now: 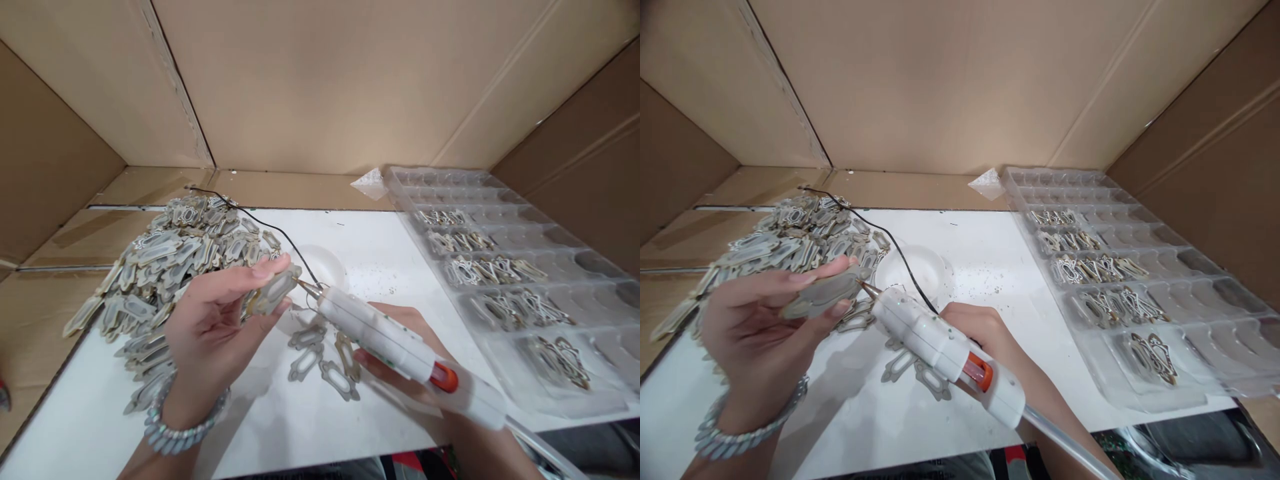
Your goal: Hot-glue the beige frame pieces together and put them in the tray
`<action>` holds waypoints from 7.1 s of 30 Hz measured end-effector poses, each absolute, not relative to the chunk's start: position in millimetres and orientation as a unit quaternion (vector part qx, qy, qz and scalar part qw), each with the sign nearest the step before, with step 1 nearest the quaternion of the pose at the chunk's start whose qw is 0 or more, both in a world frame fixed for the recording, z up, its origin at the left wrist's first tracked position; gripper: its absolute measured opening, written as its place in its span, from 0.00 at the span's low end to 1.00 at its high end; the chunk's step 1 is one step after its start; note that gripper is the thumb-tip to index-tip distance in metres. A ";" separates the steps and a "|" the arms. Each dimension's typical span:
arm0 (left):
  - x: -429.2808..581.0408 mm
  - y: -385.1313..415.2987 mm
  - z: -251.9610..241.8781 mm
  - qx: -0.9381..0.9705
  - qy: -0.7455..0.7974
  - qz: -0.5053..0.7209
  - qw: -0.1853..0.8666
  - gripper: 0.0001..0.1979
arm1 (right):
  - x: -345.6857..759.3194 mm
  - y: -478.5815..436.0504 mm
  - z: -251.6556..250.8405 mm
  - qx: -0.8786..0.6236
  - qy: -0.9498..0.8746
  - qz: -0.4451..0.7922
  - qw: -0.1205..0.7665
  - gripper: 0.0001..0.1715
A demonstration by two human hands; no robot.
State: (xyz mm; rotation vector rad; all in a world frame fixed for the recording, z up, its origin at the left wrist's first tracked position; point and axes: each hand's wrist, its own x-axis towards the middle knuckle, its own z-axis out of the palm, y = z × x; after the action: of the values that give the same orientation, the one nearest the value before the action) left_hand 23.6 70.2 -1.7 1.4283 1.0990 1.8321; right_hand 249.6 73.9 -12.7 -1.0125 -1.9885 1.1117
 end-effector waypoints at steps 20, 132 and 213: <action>14.1 82.2 -7.2 0.655 0.326 0.665 0.147 0.23 | 247.3 75.2 -9.5 -0.357 -0.760 0.434 0.327 0.14; 3.7 83.2 0.5 0.742 0.486 0.430 -0.168 0.04 | 245.8 77.8 -25.3 -0.371 -0.778 0.386 0.328 0.10; 0.3 84.1 -3.5 0.755 0.446 0.412 -0.247 0.06 | 248.1 74.1 -33.3 -0.377 -0.775 0.397 0.316 0.20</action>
State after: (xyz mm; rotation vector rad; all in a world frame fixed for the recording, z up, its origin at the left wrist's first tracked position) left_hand 0.3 84.1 -3.5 2.8370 1.6763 1.5475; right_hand 248.1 74.1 -33.3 -0.9940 -2.0408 1.0465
